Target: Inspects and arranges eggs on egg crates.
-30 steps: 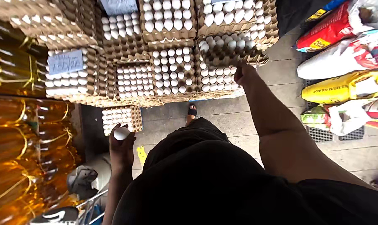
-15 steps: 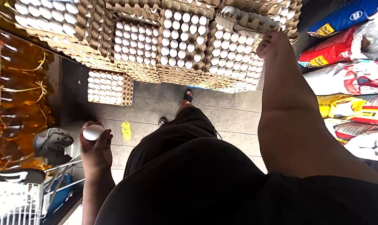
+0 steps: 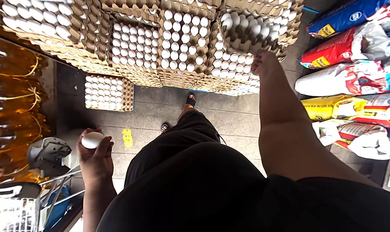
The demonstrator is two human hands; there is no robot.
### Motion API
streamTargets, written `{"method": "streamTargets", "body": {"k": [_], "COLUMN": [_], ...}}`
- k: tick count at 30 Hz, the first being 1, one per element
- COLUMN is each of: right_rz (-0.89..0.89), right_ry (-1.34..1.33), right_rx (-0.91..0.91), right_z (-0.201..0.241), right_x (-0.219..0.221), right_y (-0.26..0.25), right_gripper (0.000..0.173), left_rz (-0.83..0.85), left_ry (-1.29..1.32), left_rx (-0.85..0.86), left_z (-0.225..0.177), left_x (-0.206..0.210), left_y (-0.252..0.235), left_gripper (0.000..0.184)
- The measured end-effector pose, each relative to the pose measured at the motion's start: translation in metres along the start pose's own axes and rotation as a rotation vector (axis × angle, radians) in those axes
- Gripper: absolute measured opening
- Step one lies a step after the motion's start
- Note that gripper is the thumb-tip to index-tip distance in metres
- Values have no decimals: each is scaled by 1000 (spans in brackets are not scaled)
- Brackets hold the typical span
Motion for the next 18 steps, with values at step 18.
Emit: {"method": "streamTargets", "body": {"k": [18], "right_rz": [468], "right_ry": [124], "right_rx": [347], "right_z": [-184], "right_x": [177], "right_y": [50], "right_gripper": [18], "left_rz": [-91], "left_ry": [10], "left_rx": [-56], "left_z": [1], "left_x": [3], "left_y": [8], "left_gripper": [67]}}
Point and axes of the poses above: each hand's wrist, its own y-axis away from the middle knuckle, its own x-axis out of the palm, z = x × y, the point moved 1 cm from there along -y, towards the middle knuckle, and after that the axes turned 1 degree about -y, right-handed, at the moved point
